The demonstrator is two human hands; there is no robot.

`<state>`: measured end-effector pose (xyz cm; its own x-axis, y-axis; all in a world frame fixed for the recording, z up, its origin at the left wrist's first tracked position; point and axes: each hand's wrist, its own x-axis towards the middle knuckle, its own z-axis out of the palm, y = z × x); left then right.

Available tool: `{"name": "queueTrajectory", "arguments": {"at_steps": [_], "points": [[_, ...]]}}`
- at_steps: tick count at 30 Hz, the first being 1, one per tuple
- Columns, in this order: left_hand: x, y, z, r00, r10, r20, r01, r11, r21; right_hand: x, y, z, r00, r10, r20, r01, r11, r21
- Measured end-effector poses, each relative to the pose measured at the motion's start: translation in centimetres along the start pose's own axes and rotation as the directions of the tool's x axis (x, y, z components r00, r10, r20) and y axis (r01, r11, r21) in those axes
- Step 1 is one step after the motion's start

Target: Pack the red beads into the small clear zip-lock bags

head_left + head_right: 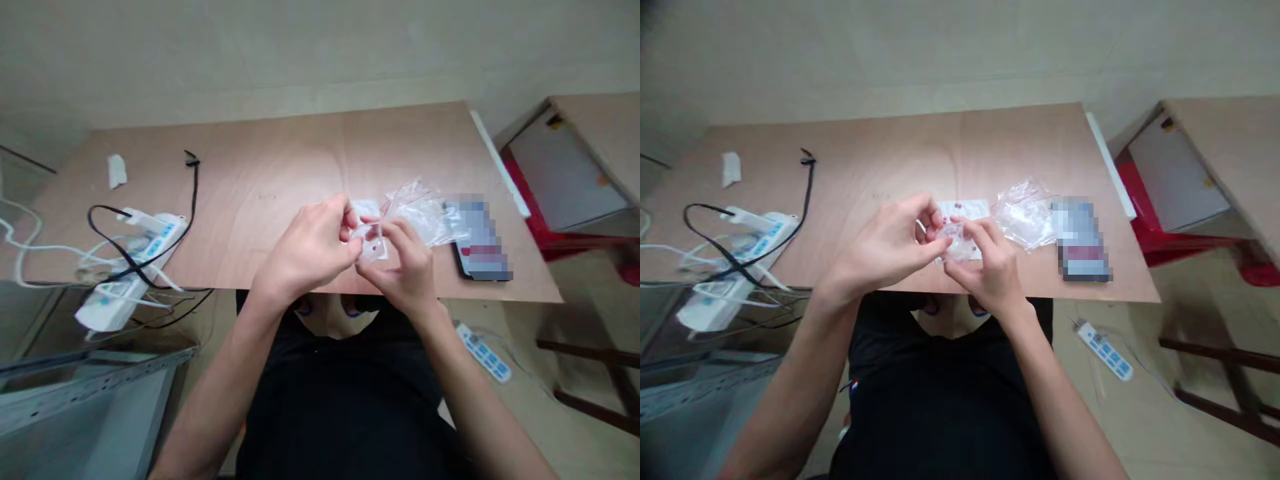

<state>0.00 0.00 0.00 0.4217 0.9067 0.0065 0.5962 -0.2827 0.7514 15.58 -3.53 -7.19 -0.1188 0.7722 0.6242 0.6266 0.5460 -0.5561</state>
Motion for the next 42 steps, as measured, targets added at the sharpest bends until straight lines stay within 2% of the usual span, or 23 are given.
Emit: {"name": "queueTrajectory", "arguments": {"at_steps": [3, 6, 10, 15, 21, 23, 26, 28, 30, 31, 32, 33, 35, 37, 39, 41, 42], "points": [[0.5, -0.5, 0.4, 1.000, 0.003, -0.005, -0.003, 0.998, -0.063, -0.7, 0.4, 0.8, 1.000, -0.012, 0.001, 0.012, 0.999, -0.031], [0.8, -1.0, 1.2, 1.000, -0.020, -0.006, 0.019, 0.980, -0.196, -1.1, 0.3, 1.8, 0.998, -0.015, -0.054, 0.013, 0.999, -0.037], [1.0, -1.8, 2.0, 0.998, -0.045, 0.045, 0.057, 0.947, -0.318, -1.2, -0.1, 2.6, 0.996, 0.010, -0.090, -0.012, 1.000, -0.018], [1.4, -2.1, 1.7, 0.996, -0.034, 0.087, 0.058, 0.955, -0.290, -1.2, 0.4, 2.4, 0.998, 0.051, -0.041, -0.052, 0.998, -0.027], [1.8, -1.0, 0.3, 0.984, -0.012, 0.180, 0.032, 0.993, -0.110, -1.2, 0.9, 1.9, 0.998, 0.054, 0.020, -0.054, 0.998, -0.006], [1.7, -1.0, -0.1, 0.981, -0.007, 0.193, 0.035, 0.989, -0.142, -1.3, 0.8, 1.8, 0.997, 0.073, 0.025, -0.074, 0.997, 0.037], [1.2, -1.7, -0.2, 0.976, -0.003, 0.217, 0.078, 0.938, -0.337, -1.4, 0.6, 1.6, 0.995, 0.094, 0.038, -0.097, 0.991, 0.097], [0.8, -2.5, 0.3, 0.988, -0.045, 0.145, 0.118, 0.833, -0.540, -1.6, 0.6, 1.4, 0.994, 0.086, 0.061, -0.091, 0.991, 0.098], [0.4, -3.2, 1.4, 0.983, -0.181, -0.014, 0.109, 0.651, -0.751, -1.5, 0.8, 0.9, 0.992, 0.073, 0.101, -0.080, 0.994, 0.070], [0.3, -3.5, 2.2, 0.960, -0.270, -0.073, 0.088, 0.538, -0.838, -1.4, 1.0, 0.7, 0.990, 0.061, 0.128, -0.068, 0.996, 0.049], [0.3, -3.7, 3.0, 0.935, -0.345, -0.086, 0.071, 0.417, -0.906, -1.1, 1.3, 0.3, 0.986, 0.045, 0.163, -0.049, 0.999, 0.023], [0.2, -3.8, 3.8, 0.917, -0.396, -0.047, 0.078, 0.293, -0.953, -0.6, 1.5, -0.1, 0.977, 0.020, 0.215, -0.019, 1.000, -0.009], [0.3, -3.8, 5.3, 0.900, -0.425, 0.098, 0.140, 0.069, -0.988, 0.8, 1.9, -1.0, 0.928, -0.048, 0.369, 0.091, 0.991, -0.099], [0.6, -3.6, 6.4, 0.878, -0.422, 0.225, 0.201, -0.101, -0.974, 2.9, 1.8, -2.0, 0.816, -0.107, 0.568, 0.267, 0.941, -0.207], [0.8, -3.2, 7.2, 0.854, -0.429, 0.295, 0.216, -0.223, -0.951, 5.2, 1.3, -2.8, 0.655, -0.124, 0.746, 0.469, 0.840, -0.272], [1.2, -2.7, 7.7, 0.832, -0.438, 0.339, 0.214, -0.310, -0.926, 7.1, 0.7, -3.1, 0.515, -0.119, 0.849, 0.618, 0.738, -0.271], [1.4, -2.5, 7.9, 0.821, -0.443, 0.359, 0.217, -0.339, -0.915, 7.8, 0.6, -3.1, 0.471, -0.125, 0.873, 0.660, 0.706, -0.255]]}}
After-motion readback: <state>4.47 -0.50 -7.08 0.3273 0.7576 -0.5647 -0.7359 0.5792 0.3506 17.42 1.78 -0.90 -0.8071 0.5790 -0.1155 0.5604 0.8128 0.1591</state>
